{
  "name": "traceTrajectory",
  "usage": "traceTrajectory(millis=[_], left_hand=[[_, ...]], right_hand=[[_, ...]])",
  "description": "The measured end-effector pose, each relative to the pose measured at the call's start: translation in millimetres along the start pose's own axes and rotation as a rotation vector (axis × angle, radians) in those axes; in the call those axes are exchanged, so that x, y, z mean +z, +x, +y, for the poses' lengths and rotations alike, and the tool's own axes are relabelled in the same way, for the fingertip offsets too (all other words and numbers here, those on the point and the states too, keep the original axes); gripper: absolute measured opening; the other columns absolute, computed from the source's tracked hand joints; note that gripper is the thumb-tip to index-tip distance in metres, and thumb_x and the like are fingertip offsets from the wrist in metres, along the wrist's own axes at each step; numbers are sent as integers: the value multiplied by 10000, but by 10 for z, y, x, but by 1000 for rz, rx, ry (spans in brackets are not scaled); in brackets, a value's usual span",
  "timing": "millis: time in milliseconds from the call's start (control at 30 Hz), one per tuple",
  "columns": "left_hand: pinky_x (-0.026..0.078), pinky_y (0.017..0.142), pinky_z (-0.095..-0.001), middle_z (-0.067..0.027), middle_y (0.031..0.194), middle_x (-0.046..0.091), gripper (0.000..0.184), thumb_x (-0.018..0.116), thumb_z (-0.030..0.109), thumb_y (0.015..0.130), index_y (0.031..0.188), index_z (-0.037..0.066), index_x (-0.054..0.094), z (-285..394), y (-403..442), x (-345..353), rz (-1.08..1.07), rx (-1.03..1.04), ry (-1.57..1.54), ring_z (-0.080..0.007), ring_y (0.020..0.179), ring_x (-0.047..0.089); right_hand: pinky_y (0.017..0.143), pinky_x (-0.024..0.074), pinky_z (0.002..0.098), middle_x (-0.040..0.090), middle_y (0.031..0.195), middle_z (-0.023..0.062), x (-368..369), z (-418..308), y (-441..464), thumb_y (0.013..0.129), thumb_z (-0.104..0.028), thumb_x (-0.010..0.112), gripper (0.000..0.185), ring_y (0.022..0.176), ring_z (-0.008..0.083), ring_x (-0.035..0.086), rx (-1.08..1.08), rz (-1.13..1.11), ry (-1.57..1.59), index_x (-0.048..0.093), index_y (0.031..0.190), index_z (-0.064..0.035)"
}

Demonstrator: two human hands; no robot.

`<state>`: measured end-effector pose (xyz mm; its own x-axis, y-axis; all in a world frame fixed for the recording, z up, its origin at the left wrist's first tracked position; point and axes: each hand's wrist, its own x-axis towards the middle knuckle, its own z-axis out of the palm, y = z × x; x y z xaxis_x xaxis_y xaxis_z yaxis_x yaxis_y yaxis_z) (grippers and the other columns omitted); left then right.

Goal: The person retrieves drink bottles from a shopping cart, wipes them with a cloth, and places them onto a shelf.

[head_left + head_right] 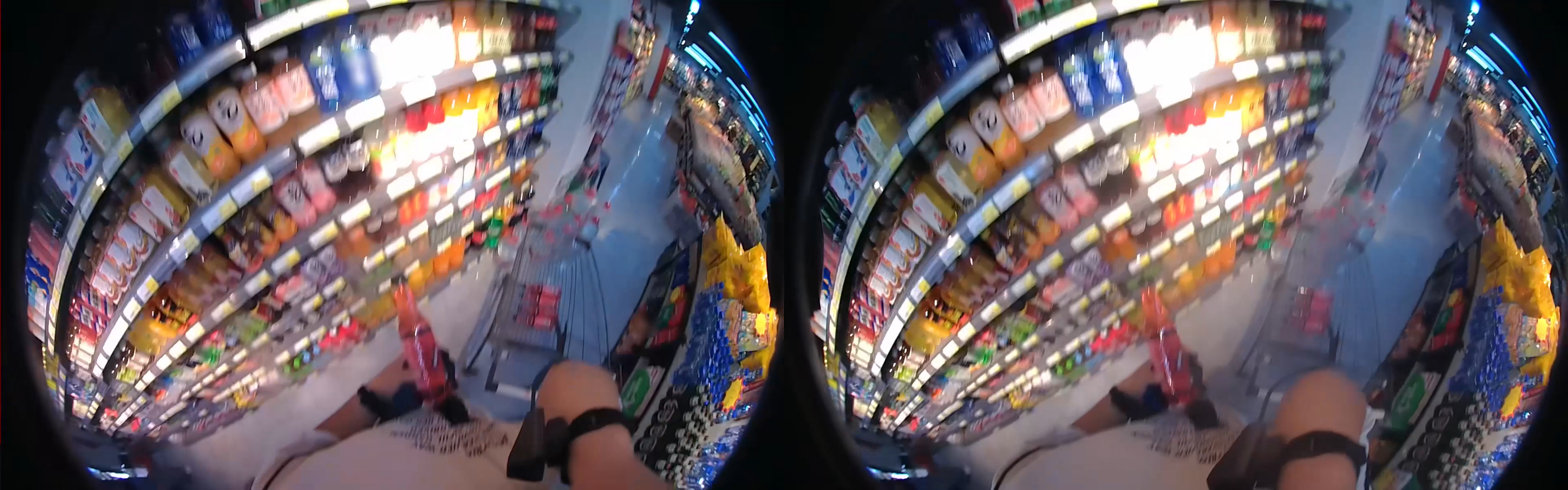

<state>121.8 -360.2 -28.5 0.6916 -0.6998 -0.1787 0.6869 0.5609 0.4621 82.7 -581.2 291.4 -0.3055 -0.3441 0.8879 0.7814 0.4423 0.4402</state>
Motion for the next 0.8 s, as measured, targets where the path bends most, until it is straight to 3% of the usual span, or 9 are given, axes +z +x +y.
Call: traceTrajectory(millis=[133,167,267,300,567,700,733,767,800], left_hand=[[490,1038,-452,-126,1280,590,881,866,350,748,1425,35,397,259,-34,-370,-102,-10,180,-278,1184,611],[497,1026,-471,-141,1258,591,843,861,342,750,1401,56,409,404,-54,-397,-118,3,218,-311,1190,609],[503,1015,-499,-157,1237,591,792,844,324,766,1381,72,412,766,-196,-386,-88,65,306,-353,1188,610],[503,1016,-504,-157,1237,590,785,837,318,774,1382,69,407,874,-274,-403,-64,74,336,-358,1184,612],[507,1014,-529,-168,1205,608,722,787,221,827,1405,62,385,1472,-625,-863,-221,121,163,-363,1186,613],[508,1014,-523,-169,1253,598,775,809,228,805,1419,57,370,1793,-932,-1261,-79,146,361,-338,1195,612],[510,1012,-516,-166,1258,595,788,812,225,801,1427,57,364,1816,-997,-1339,-92,158,317,-333,1192,614],[513,1011,-509,-163,1263,591,802,816,223,797,1434,58,357,1860,-1037,-1360,-111,177,277,-329,1188,616],[515,1009,-502,-160,1267,587,816,819,220,793,1441,59,351,1917,-1057,-1356,-129,198,237,-324,1185,618]], right_hand=[[1036,516,383,661,1268,161,191,450,-199,1017,-209,552,317,1193,263,633,-266,102,41,647,1216,18],[1039,502,399,668,1257,121,132,622,-303,1014,-233,575,317,1179,234,628,-328,53,192,640,1265,-51],[994,516,377,671,1229,104,442,476,-424,1016,-252,583,299,1128,216,636,730,105,-36,650,1241,-68],[999,512,376,666,1238,109,523,515,-502,1020,-263,573,313,1142,217,628,784,102,-33,642,1253,-66],[1037,483,366,625,1310,149,1108,1011,-771,1049,-347,493,427,1259,219,565,206,-63,31,582,1343,-51],[1056,468,361,604,1347,169,1252,1165,-930,1063,-390,453,485,1318,220,533,34,-142,51,552,1388,-43],[1037,485,330,594,1353,200,1246,1353,-1105,1067,-405,438,513,1329,219,527,-168,-171,-30,548,1379,-13],[901,481,376,589,1101,117,1006,1225,-1306,1037,-390,444,376,1054,225,567,148,-289,806,582,1132,-53],[789,472,390,570,951,69,947,1101,-1732,994,-337,474,275,889,226,572,210,-142,1399,580,991,-83]])
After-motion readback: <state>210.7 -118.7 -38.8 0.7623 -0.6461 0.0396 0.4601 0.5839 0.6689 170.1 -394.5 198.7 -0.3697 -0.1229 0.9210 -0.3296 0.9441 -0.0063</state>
